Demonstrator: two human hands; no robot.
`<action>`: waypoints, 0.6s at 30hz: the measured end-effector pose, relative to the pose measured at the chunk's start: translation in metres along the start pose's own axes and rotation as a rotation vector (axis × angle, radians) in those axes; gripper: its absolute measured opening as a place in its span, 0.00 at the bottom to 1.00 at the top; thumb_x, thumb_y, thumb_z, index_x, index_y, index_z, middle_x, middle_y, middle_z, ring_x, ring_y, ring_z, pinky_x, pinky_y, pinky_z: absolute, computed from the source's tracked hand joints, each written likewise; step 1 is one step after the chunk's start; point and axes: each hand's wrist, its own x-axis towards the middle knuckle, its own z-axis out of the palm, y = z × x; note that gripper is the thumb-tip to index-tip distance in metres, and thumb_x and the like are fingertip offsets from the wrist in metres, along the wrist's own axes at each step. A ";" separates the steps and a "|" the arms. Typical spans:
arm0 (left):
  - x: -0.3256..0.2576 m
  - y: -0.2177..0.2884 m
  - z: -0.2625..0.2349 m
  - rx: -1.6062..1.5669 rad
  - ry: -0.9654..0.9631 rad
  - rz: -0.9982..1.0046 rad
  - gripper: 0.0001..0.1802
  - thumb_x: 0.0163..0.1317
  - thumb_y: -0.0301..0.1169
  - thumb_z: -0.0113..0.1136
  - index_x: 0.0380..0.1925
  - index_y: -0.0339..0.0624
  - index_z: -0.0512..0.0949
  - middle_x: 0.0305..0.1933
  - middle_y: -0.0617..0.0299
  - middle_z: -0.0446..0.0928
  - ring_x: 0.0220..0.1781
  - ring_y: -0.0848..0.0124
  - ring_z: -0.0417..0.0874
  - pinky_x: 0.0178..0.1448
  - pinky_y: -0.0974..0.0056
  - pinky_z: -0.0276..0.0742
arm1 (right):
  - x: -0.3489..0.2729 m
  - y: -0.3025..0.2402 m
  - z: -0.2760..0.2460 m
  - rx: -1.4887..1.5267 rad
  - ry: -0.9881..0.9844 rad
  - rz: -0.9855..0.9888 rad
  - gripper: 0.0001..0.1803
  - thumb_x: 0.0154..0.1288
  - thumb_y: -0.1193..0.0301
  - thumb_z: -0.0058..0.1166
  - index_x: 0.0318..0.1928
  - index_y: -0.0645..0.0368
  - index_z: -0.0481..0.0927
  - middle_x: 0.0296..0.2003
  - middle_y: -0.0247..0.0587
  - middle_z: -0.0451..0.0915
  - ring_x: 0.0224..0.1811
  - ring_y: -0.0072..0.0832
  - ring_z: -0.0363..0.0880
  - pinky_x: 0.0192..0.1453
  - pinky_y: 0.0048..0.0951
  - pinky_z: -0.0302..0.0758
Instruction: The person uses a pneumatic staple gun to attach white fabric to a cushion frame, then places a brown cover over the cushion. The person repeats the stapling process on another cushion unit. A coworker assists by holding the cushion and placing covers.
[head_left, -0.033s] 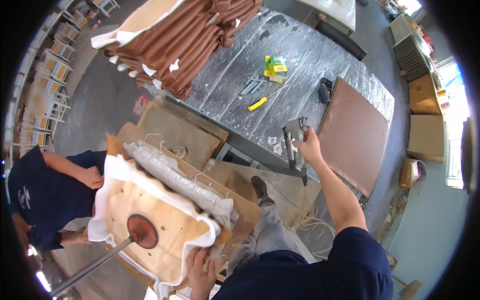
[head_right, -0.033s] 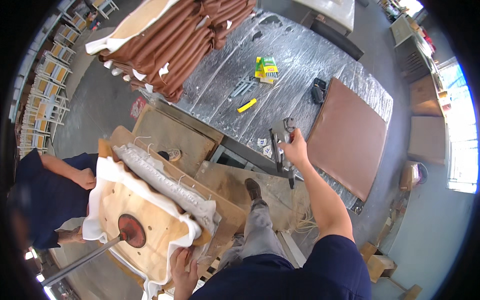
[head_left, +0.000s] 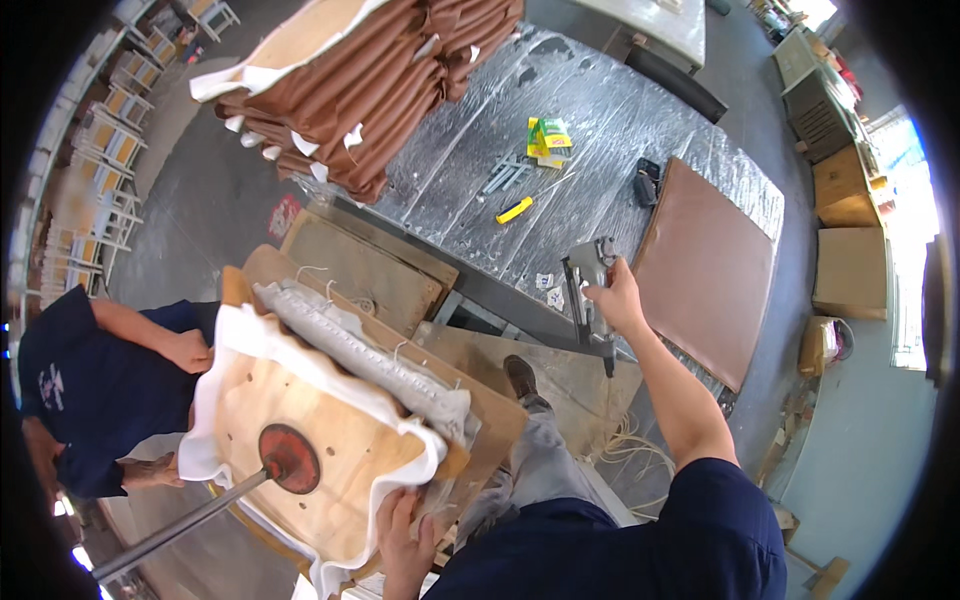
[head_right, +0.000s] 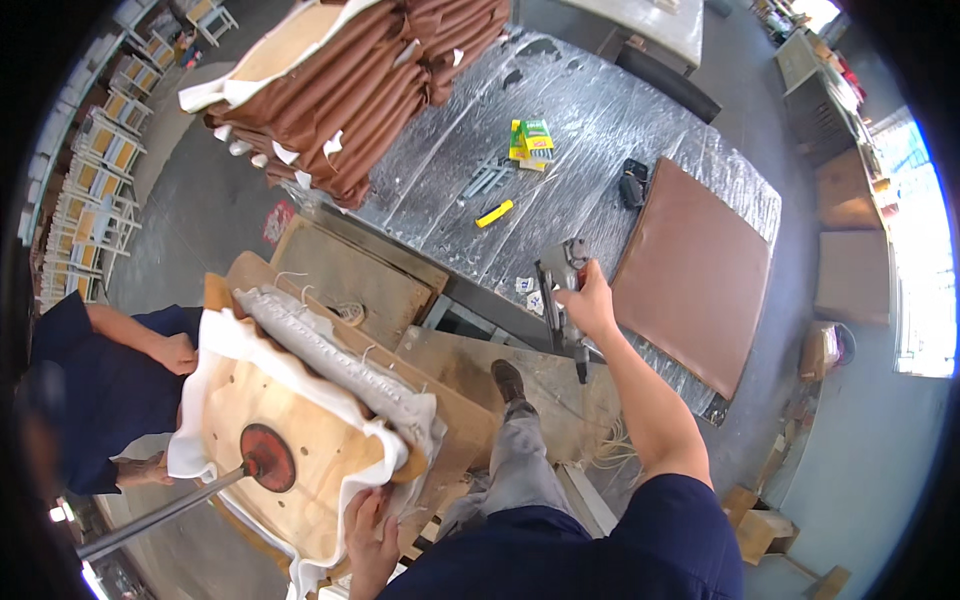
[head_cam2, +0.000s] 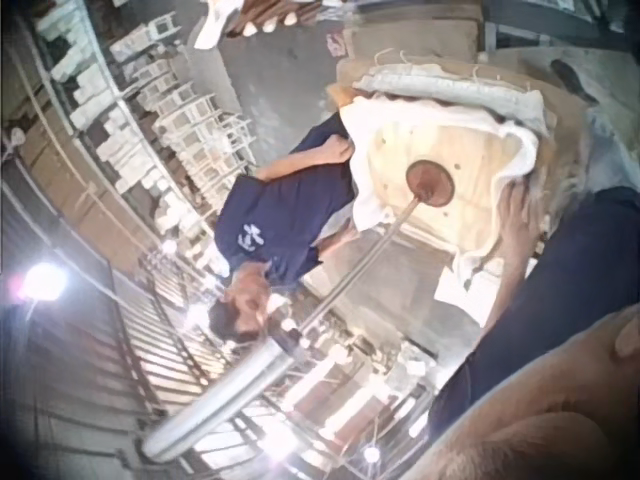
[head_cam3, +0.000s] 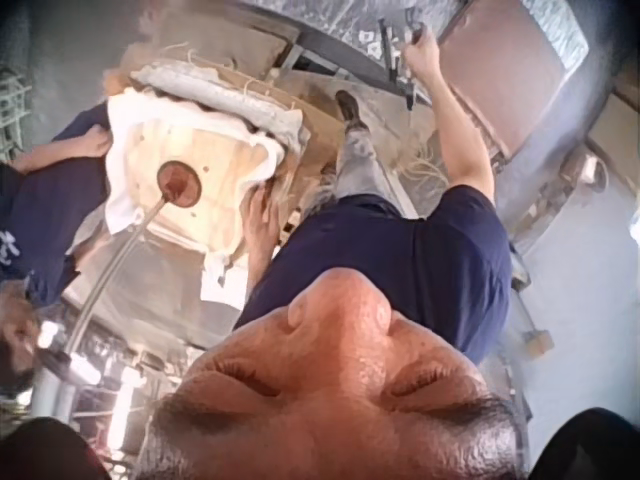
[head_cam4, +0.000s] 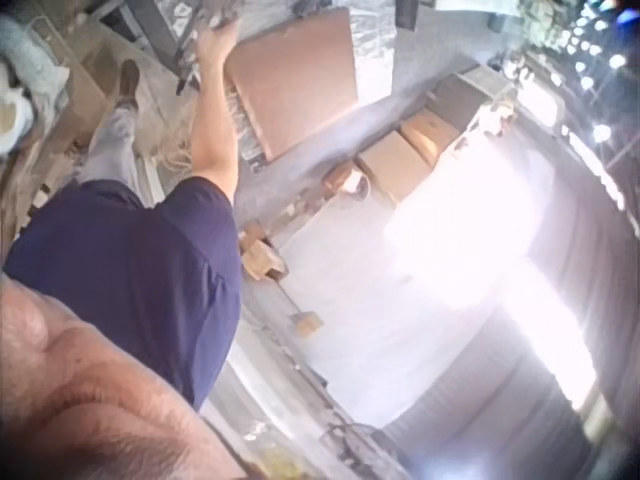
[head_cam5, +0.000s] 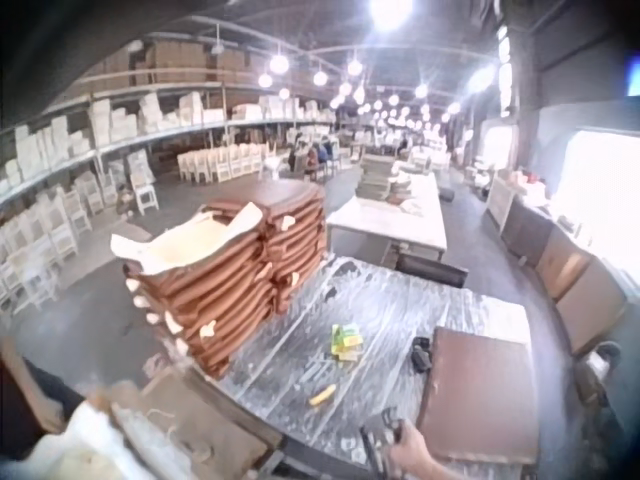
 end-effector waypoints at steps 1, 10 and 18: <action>-0.005 -0.005 -0.003 -0.029 0.021 0.040 0.23 0.67 0.24 0.72 0.62 0.35 0.84 0.67 0.41 0.82 0.69 0.40 0.82 0.71 0.47 0.81 | -0.027 -0.024 -0.011 -0.009 -0.005 -0.020 0.27 0.54 0.70 0.78 0.49 0.65 0.76 0.41 0.50 0.86 0.46 0.41 0.86 0.55 0.43 0.81; -0.010 0.014 -0.014 -1.046 -0.267 -0.111 0.22 0.90 0.39 0.51 0.69 0.35 0.81 0.65 0.52 0.87 0.65 0.58 0.87 0.74 0.53 0.80 | -0.259 -0.178 -0.018 0.733 -0.368 0.047 0.27 0.61 0.71 0.84 0.58 0.60 0.83 0.46 0.35 0.86 0.49 0.25 0.84 0.57 0.32 0.79; -0.018 0.031 -0.025 -1.561 -0.610 -0.184 0.28 0.93 0.48 0.44 0.70 0.36 0.80 0.63 0.53 0.88 0.63 0.64 0.87 0.72 0.54 0.82 | -0.327 -0.188 0.014 1.187 -0.705 0.150 0.23 0.79 0.59 0.69 0.59 0.64 0.81 0.42 0.43 0.89 0.37 0.30 0.90 0.35 0.32 0.86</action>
